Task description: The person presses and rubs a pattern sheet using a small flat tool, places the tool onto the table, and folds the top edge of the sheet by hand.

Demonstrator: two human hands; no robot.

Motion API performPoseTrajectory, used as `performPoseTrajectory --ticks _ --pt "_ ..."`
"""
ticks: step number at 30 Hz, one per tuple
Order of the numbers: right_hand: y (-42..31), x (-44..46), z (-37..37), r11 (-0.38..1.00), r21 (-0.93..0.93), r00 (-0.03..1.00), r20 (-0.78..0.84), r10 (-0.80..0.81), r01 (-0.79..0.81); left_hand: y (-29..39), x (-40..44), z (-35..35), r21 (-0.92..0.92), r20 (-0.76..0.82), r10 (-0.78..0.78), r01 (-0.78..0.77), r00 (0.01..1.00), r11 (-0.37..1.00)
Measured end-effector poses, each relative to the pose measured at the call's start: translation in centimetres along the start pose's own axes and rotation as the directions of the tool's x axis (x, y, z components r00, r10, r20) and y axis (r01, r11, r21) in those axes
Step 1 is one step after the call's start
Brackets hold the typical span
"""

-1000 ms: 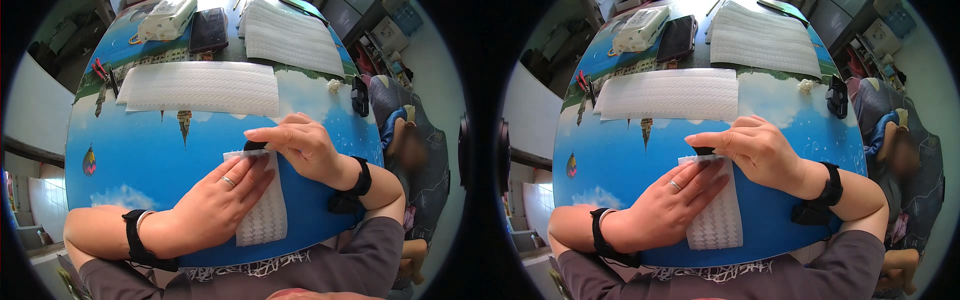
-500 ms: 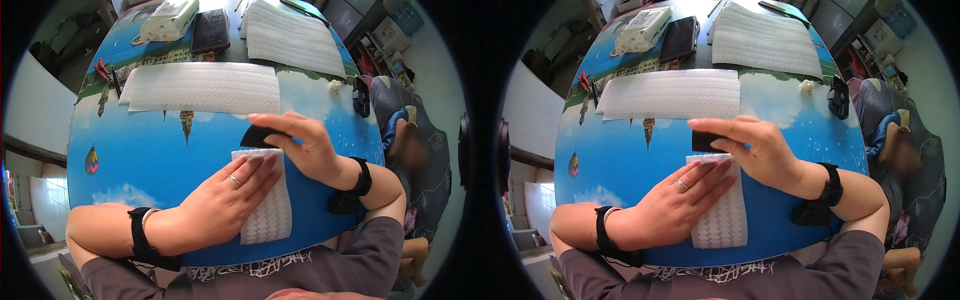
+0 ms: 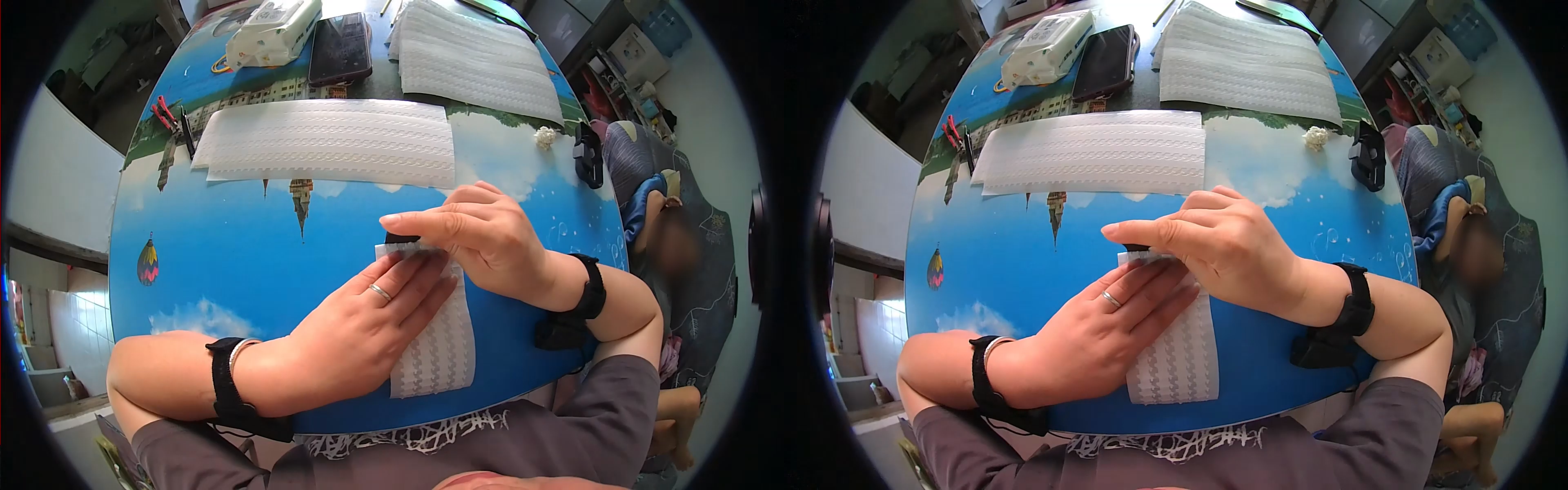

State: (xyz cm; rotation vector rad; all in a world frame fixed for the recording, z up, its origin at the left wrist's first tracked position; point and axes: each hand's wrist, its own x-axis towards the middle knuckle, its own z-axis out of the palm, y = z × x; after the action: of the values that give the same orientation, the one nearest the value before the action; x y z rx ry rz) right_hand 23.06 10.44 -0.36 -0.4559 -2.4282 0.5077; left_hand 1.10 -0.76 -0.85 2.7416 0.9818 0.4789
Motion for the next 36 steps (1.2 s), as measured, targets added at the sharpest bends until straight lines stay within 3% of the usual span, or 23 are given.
performPoseTrajectory --ticks 2,5,9,13,18,21,25,28,31,36 --pt "-0.1 0.0 0.2 0.987 0.125 0.994 -0.032 0.108 -0.104 0.0 0.0 -0.1 0.027 0.006 0.017 -0.018 1.0 0.999" --pt "0.3 -0.2 -0.2 1.0 0.017 0.999 -0.037 -0.005 0.006 -0.1 -0.1 -0.1 0.037 0.009 0.022 -0.022 1.0 0.999" --pt "0.2 -0.2 -0.5 0.993 0.073 0.995 0.054 0.086 -0.09 -0.1 -0.1 -0.1 0.039 0.007 0.014 -0.015 1.0 0.999" --pt "1.1 -0.1 -0.4 0.935 0.313 0.94 -0.234 0.248 -0.169 -0.3 -0.2 -0.1 0.046 0.024 -0.001 0.0 1.0 0.999" --pt "1.4 0.4 -2.8 0.863 0.377 0.909 -0.109 0.403 -0.337 -0.5 0.3 -1.2 0.046 0.029 -0.03 0.028 0.999 0.999" --pt "0.9 1.5 -6.7 0.824 0.369 0.9 0.1 0.424 -0.429 -0.8 0.4 -1.0 -0.027 0.068 -0.047 0.049 0.997 0.998" --pt "0.5 1.9 -11.1 0.868 0.307 0.849 0.484 0.211 -0.391 -0.8 0.5 -0.9 0.015 0.08 -0.035 0.034 0.996 0.999" --pt "1.3 1.7 -12.3 0.844 0.414 0.635 0.764 -0.117 -0.342 -1.1 0.7 -1.0 0.035 0.079 -0.035 0.032 0.996 0.999" --pt "0.5 1.6 -11.3 0.846 0.414 0.465 0.854 -0.233 -0.336 -1.4 0.6 -0.7 0.021 0.063 -0.034 0.032 0.997 0.999" --pt "-0.5 0.3 -8.9 0.851 0.488 0.481 0.803 -0.351 -0.194 -1.4 0.6 -0.6 -0.033 0.06 -0.054 0.056 0.997 0.998"
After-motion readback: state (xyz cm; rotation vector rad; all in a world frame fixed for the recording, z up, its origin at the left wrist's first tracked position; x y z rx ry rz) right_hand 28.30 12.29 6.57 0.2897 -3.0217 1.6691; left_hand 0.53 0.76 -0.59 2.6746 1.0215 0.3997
